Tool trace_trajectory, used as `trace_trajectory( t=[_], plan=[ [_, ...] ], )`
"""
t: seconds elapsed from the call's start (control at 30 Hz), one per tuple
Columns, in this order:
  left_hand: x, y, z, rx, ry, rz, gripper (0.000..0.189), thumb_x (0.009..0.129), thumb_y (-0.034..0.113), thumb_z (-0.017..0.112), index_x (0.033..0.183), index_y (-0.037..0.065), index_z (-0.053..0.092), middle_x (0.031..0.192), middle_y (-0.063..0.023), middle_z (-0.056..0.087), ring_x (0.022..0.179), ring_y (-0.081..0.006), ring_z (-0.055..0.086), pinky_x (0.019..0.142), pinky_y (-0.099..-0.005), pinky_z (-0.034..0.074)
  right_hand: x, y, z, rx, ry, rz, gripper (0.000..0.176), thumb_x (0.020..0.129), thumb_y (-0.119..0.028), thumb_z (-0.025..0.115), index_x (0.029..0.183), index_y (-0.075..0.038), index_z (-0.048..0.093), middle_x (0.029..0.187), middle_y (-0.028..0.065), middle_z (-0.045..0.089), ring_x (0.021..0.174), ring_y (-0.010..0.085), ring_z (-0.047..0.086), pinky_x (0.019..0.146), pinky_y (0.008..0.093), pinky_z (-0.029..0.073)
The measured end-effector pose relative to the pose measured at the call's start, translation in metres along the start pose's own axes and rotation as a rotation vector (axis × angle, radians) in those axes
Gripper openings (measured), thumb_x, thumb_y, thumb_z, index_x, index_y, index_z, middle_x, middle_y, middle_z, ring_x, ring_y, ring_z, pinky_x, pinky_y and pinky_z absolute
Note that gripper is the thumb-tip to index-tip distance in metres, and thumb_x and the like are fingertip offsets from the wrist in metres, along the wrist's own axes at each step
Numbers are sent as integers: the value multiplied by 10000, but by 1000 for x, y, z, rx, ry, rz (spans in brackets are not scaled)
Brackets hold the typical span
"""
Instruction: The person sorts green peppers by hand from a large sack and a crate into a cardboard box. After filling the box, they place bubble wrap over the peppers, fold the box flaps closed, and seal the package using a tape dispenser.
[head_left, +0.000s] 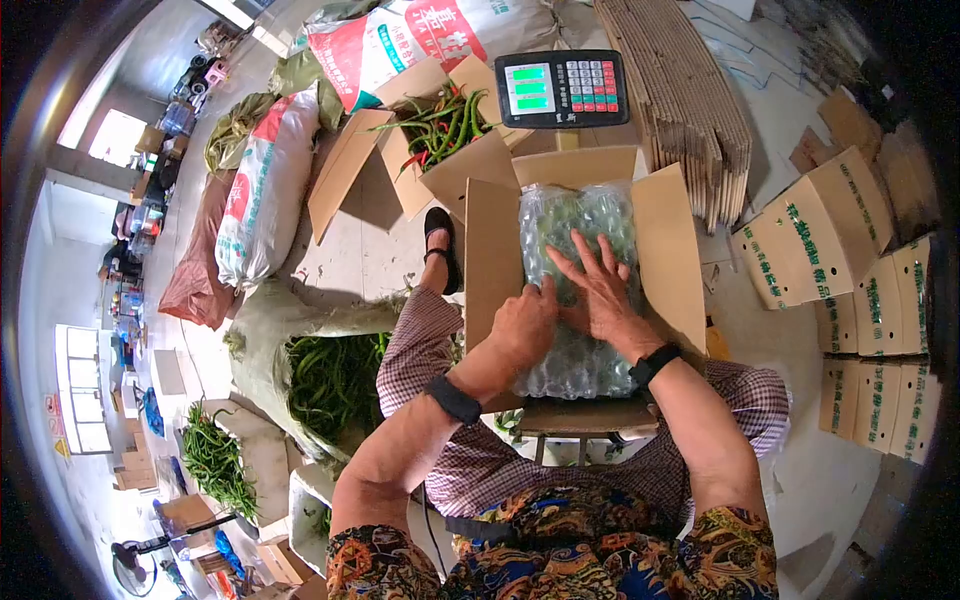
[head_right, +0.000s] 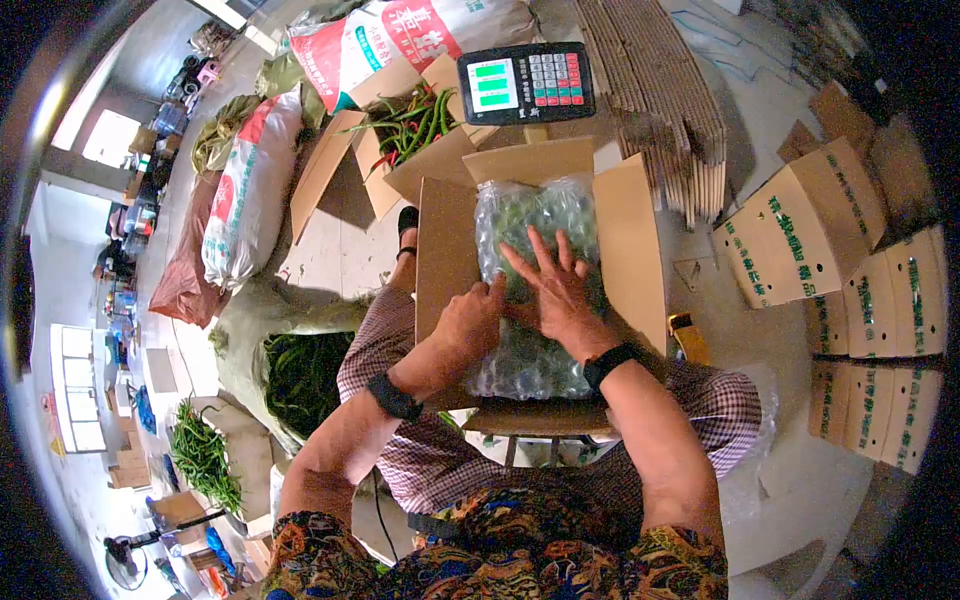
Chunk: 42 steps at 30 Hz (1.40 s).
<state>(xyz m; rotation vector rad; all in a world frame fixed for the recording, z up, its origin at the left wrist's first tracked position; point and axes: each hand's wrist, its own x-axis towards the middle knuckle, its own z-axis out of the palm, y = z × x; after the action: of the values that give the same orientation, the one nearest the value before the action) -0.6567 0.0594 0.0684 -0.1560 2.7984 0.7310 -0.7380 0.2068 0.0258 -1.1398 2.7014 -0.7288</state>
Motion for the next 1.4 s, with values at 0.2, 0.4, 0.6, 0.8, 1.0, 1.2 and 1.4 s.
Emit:
trace_trajectory(
  t=[0.2, 0.4, 0.6, 0.8, 1.0, 1.2, 1.4],
  plan=[
    [49, -1, 0, -172, 243, 85, 390, 855, 181, 594, 1153, -43, 479, 1131, -290, 572, 1077, -458, 542, 875, -449, 471, 3, 0, 4, -67, 8, 19, 856, 706, -588, 709, 1444, -313, 373, 1558, 133, 193, 1370, 500, 193, 987, 636, 276],
    [63, -13, 24, -793, 256, -208, 504, 923, 371, 557, 1194, -47, 484, 1110, -273, 596, 1056, -409, 573, 873, -422, 461, 6, 1, 9, -28, 18, 32, 859, 668, -603, 732, 1411, -293, 431, 1566, 109, 144, 1401, 467, 127, 993, 646, 262],
    [-13, 3, -13, -148, 395, 167, 450, 753, 86, 636, 1185, 2, 545, 1067, -271, 587, 1012, -423, 567, 883, -472, 465, 3, 0, 9, -60, 23, 39, 875, 663, -634, 736, 1410, -294, 434, 1541, 123, 216, 1384, 484, 147, 988, 641, 268],
    [-69, -11, 51, 186, 40, 262, 353, 733, 71, 647, 1072, 19, 565, 1028, -217, 591, 986, -362, 602, 816, -471, 521, 2, -2, 12, -46, 35, -1, 894, 650, -631, 751, 1416, -293, 438, 1539, 157, 220, 1378, 500, 150, 983, 646, 270],
    [15, 18, -74, 312, 284, 289, 460, 790, 171, 676, 1203, 40, 524, 1258, -175, 529, 1099, -342, 537, 900, -411, 470, 9, -7, 4, -97, -107, 74, 931, 647, -745, 649, 1430, -313, 390, 1538, 167, 236, 1382, 536, 135, 1011, 706, 244],
    [114, 22, -98, 333, 673, 351, 448, 866, 267, 624, 1266, 96, 517, 1222, -146, 541, 1196, -351, 456, 921, -496, 405, 10, -5, 4, -77, -100, 106, 956, 596, -791, 642, 1408, -324, 446, 1549, 139, 216, 1380, 508, 156, 993, 678, 268],
    [117, -20, -18, 326, 414, 454, 190, 839, 176, 583, 1009, 123, 648, 954, -95, 612, 997, -293, 590, 902, -410, 424, 12, -3, 10, -16, -83, 94, 953, 601, -765, 660, 1384, -252, 482, 1435, 150, 342, 1278, 471, 280, 938, 571, 302]
  ],
)
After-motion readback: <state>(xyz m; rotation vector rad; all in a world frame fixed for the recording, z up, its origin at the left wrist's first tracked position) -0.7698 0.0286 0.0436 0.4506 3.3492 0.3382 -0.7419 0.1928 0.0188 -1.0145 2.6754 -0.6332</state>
